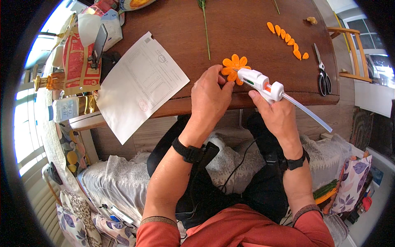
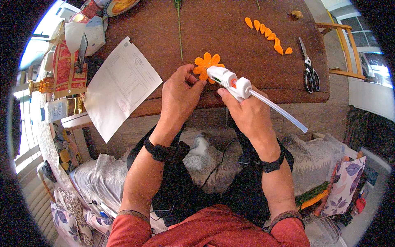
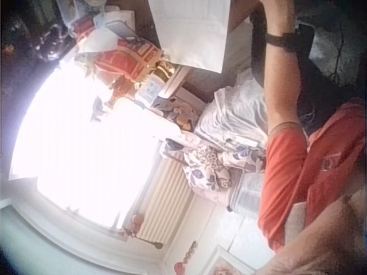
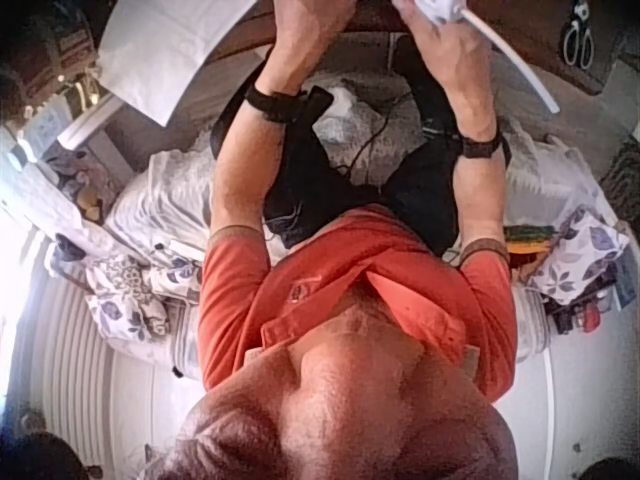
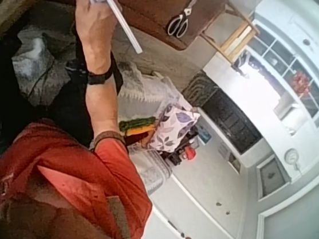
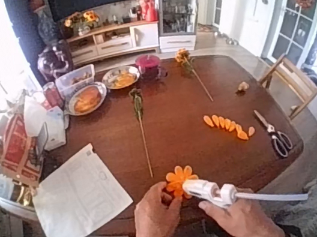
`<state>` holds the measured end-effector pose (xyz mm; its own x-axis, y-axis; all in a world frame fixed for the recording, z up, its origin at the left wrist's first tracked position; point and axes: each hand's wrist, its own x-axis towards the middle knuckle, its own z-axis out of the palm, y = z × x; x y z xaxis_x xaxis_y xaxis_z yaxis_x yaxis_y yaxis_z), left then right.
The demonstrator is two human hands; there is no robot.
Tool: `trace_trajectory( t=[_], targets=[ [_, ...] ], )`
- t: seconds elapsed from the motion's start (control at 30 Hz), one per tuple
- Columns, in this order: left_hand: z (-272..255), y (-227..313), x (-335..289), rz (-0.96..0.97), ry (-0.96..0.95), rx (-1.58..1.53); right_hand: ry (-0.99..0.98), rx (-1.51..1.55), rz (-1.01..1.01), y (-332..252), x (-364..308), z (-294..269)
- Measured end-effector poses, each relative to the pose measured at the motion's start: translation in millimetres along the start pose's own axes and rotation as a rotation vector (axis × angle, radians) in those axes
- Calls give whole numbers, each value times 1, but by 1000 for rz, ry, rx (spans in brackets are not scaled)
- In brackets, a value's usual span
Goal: The recorder uses a hot glue gun to assemble orange felt petals into a flower shape on a central base.
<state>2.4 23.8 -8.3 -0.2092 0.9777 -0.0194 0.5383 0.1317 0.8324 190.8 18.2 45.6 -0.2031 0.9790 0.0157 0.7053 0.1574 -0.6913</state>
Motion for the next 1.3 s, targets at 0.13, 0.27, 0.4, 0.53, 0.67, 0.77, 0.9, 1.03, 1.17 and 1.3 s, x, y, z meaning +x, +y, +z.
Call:
trace_trajectory(
  t=[0.13,0.27,0.4,0.53,0.67,0.77,0.9,1.03,1.17,1.3],
  targets=[
    [0,1,0,12,2,6,1,-36,-35,1,-1,-2],
    [-1,3,0,24,10,18,6,26,-51,4,-2,-5],
    [-1,3,0,19,10,20,0,60,80,7,-5,-10],
    [-2,5,0,5,5,35,-9,118,157,16,-9,-14],
    [-2,4,0,-6,-1,17,-41,217,348,7,-8,-20],
    [-2,5,1,0,-3,18,-17,309,410,3,-8,-22],
    [-3,4,1,-26,-21,30,-29,347,400,5,-7,-24],
    [-2,4,1,-28,-24,26,-37,393,385,12,-7,-26],
    [-3,4,0,-21,-25,20,-78,412,421,10,-7,-31],
    [-6,10,0,-49,-63,-15,-78,464,415,15,-8,-35]
  ],
)
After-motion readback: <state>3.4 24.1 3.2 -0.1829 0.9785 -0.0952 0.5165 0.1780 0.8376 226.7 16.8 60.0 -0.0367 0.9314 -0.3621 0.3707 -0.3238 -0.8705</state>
